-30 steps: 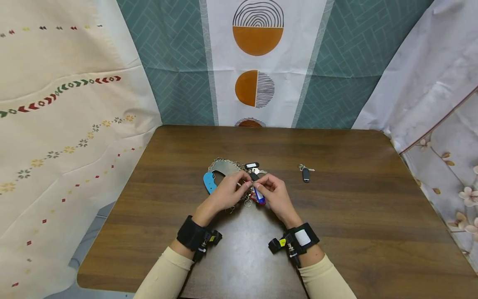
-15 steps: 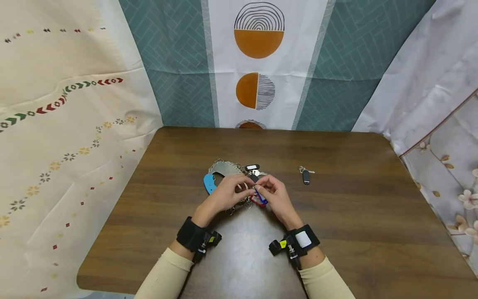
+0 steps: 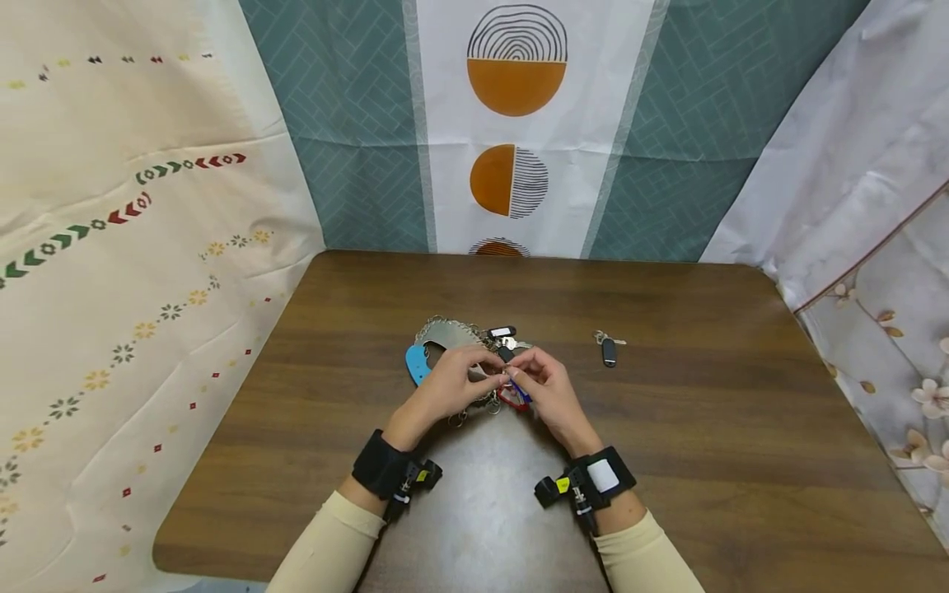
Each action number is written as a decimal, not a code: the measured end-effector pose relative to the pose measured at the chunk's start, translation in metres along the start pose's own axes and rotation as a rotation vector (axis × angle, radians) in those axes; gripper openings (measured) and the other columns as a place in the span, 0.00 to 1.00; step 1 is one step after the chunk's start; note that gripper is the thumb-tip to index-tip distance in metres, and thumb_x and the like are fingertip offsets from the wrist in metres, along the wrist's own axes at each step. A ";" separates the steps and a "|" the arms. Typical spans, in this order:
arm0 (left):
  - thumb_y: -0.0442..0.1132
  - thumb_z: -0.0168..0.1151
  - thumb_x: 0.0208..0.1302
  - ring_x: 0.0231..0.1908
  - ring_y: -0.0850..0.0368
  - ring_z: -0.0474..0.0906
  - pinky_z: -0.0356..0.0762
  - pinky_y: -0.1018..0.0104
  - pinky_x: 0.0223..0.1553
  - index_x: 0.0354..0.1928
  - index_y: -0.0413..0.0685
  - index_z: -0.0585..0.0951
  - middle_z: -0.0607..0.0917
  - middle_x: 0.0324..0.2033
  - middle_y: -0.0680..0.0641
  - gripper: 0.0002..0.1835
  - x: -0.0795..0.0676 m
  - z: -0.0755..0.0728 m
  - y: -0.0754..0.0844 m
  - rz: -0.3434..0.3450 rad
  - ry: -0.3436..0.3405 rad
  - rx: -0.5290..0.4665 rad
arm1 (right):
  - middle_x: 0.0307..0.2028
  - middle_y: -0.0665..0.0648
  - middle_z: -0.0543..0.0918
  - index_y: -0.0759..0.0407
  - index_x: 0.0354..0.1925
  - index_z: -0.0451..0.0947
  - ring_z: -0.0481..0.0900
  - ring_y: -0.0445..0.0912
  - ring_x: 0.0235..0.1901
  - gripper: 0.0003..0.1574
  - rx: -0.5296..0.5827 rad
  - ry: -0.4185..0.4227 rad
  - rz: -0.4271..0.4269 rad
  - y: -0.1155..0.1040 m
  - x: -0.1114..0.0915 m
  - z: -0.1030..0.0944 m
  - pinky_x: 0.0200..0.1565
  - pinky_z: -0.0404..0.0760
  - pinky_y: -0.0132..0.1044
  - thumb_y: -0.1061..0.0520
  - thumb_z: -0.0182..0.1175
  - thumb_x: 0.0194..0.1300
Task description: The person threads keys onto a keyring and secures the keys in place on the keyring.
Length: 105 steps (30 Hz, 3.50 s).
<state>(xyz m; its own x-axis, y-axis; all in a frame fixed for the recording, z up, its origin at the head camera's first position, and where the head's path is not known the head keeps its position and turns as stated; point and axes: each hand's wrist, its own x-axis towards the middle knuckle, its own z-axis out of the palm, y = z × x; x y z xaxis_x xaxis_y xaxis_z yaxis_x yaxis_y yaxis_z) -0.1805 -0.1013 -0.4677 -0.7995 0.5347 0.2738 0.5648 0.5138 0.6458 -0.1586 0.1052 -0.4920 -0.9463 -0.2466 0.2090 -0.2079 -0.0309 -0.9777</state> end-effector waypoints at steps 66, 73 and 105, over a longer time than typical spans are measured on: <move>0.54 0.69 0.66 0.32 0.66 0.78 0.80 0.71 0.35 0.39 0.55 0.84 0.84 0.32 0.56 0.12 -0.002 0.001 -0.002 0.008 -0.003 -0.035 | 0.36 0.52 0.86 0.70 0.45 0.76 0.81 0.46 0.37 0.08 -0.006 -0.057 -0.004 0.000 -0.002 0.001 0.39 0.80 0.31 0.63 0.60 0.75; 0.52 0.71 0.65 0.34 0.66 0.78 0.81 0.70 0.38 0.43 0.55 0.84 0.84 0.34 0.56 0.12 -0.002 0.000 -0.001 -0.021 -0.028 -0.069 | 0.34 0.51 0.84 0.73 0.46 0.75 0.80 0.44 0.35 0.09 -0.007 -0.046 -0.012 -0.001 -0.003 0.001 0.37 0.79 0.29 0.65 0.59 0.75; 0.54 0.70 0.64 0.33 0.66 0.78 0.80 0.72 0.35 0.39 0.55 0.84 0.83 0.33 0.56 0.12 -0.002 -0.001 -0.002 0.008 -0.007 -0.041 | 0.35 0.53 0.85 0.68 0.44 0.77 0.78 0.46 0.34 0.06 -0.040 -0.082 -0.001 -0.001 -0.002 0.000 0.35 0.78 0.29 0.63 0.59 0.75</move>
<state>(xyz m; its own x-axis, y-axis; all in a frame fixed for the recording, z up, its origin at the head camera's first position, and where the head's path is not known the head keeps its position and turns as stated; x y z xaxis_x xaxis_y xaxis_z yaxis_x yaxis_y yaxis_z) -0.1796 -0.1037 -0.4690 -0.7932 0.5436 0.2745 0.5626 0.4816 0.6719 -0.1563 0.1059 -0.4911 -0.9229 -0.3251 0.2062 -0.2202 0.0067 -0.9754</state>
